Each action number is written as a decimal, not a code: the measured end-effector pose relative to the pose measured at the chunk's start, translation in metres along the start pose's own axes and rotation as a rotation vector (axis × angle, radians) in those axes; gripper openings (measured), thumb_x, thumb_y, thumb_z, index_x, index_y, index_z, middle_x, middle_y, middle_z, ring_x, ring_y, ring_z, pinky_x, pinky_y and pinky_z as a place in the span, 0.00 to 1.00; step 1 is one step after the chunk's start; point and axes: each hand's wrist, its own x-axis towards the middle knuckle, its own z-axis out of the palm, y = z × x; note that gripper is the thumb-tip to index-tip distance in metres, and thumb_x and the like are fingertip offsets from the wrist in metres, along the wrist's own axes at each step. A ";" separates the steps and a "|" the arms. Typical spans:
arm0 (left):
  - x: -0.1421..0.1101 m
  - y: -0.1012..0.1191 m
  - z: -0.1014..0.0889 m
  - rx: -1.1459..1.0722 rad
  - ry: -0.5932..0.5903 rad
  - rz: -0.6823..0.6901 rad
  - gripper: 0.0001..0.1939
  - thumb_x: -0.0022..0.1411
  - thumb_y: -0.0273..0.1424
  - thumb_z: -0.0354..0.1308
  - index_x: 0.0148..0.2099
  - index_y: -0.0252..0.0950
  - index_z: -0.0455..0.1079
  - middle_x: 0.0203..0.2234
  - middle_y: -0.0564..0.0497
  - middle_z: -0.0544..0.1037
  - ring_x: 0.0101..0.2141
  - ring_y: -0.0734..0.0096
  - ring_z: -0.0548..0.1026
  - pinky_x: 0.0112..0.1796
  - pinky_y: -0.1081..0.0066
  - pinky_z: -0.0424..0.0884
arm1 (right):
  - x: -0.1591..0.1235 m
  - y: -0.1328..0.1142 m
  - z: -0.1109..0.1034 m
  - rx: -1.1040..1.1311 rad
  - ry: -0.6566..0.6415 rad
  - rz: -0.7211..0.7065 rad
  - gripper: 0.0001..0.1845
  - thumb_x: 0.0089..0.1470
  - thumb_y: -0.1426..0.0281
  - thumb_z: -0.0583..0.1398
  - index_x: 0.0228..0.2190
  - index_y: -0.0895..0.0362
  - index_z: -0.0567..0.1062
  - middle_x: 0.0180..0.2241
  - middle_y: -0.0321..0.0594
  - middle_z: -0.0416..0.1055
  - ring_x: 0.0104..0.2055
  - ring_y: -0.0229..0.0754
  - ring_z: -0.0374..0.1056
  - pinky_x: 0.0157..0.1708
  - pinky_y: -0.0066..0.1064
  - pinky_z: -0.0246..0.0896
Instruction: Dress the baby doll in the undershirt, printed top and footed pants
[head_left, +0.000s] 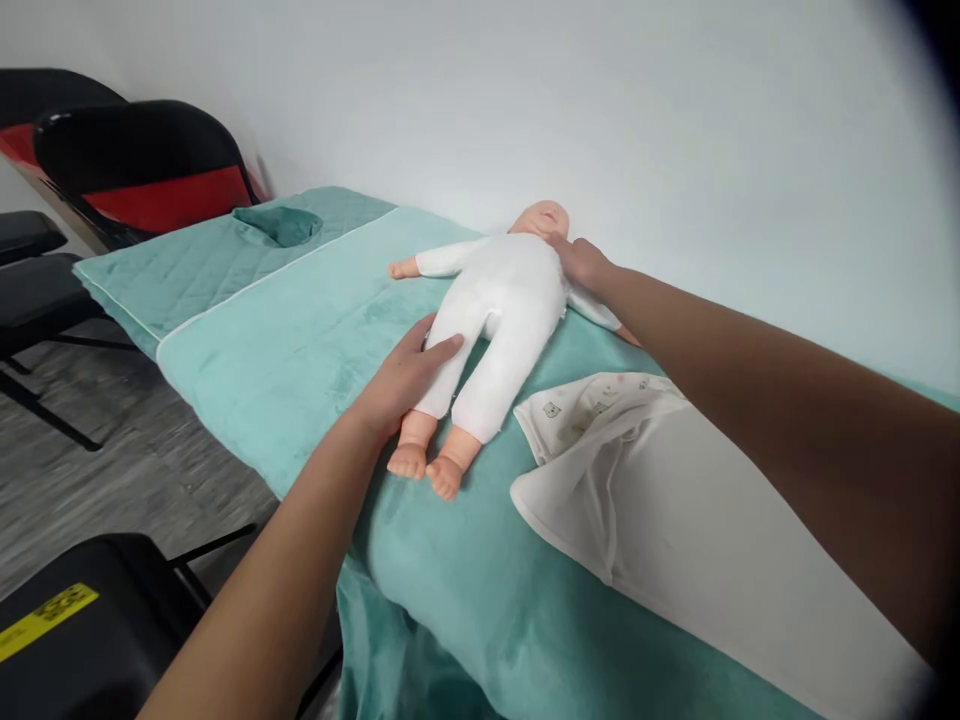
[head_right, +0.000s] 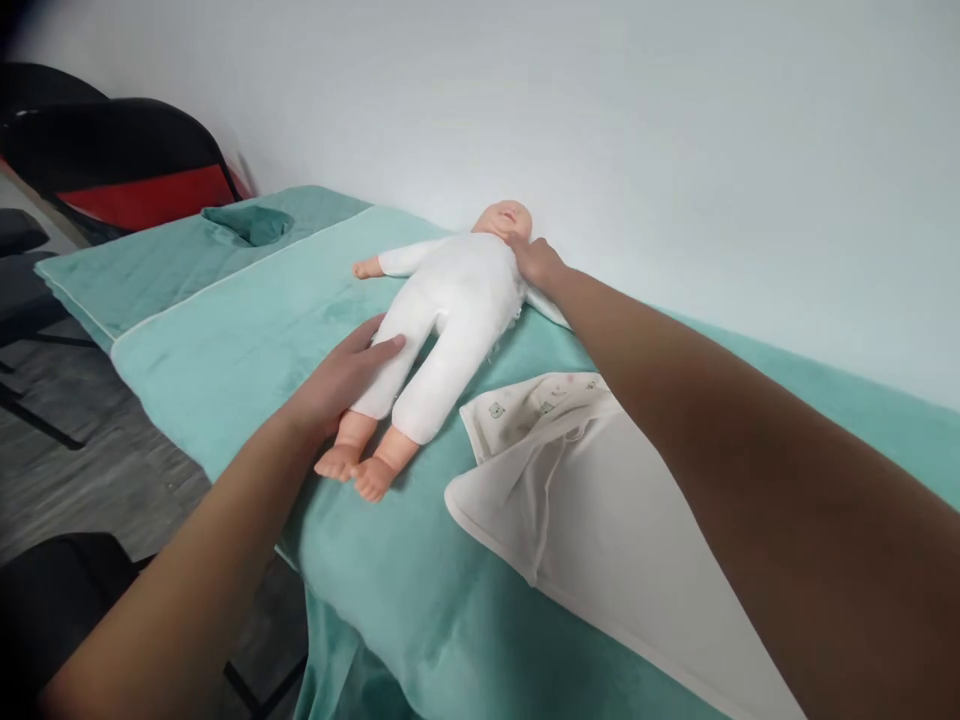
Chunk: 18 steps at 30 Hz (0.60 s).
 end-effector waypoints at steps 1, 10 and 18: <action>0.006 -0.001 0.001 -0.074 -0.036 -0.019 0.29 0.63 0.46 0.61 0.63 0.43 0.67 0.54 0.45 0.78 0.50 0.51 0.78 0.50 0.53 0.75 | 0.003 -0.002 -0.001 0.042 -0.039 0.000 0.44 0.64 0.43 0.48 0.59 0.70 0.67 0.59 0.66 0.67 0.61 0.62 0.66 0.59 0.52 0.61; 0.009 0.003 0.016 -0.336 -0.119 0.020 0.31 0.62 0.41 0.64 0.64 0.38 0.65 0.49 0.40 0.79 0.37 0.58 0.81 0.41 0.56 0.79 | -0.027 -0.014 -0.033 0.271 -0.150 -0.088 0.31 0.58 0.51 0.62 0.53 0.62 0.71 0.51 0.55 0.75 0.53 0.51 0.70 0.50 0.47 0.69; -0.052 0.047 0.082 -0.365 -0.128 0.087 0.31 0.62 0.39 0.64 0.65 0.38 0.64 0.47 0.40 0.80 0.38 0.56 0.81 0.43 0.49 0.79 | -0.093 0.001 -0.122 0.319 -0.128 -0.146 0.27 0.58 0.50 0.61 0.48 0.57 0.72 0.46 0.49 0.78 0.51 0.50 0.71 0.52 0.47 0.68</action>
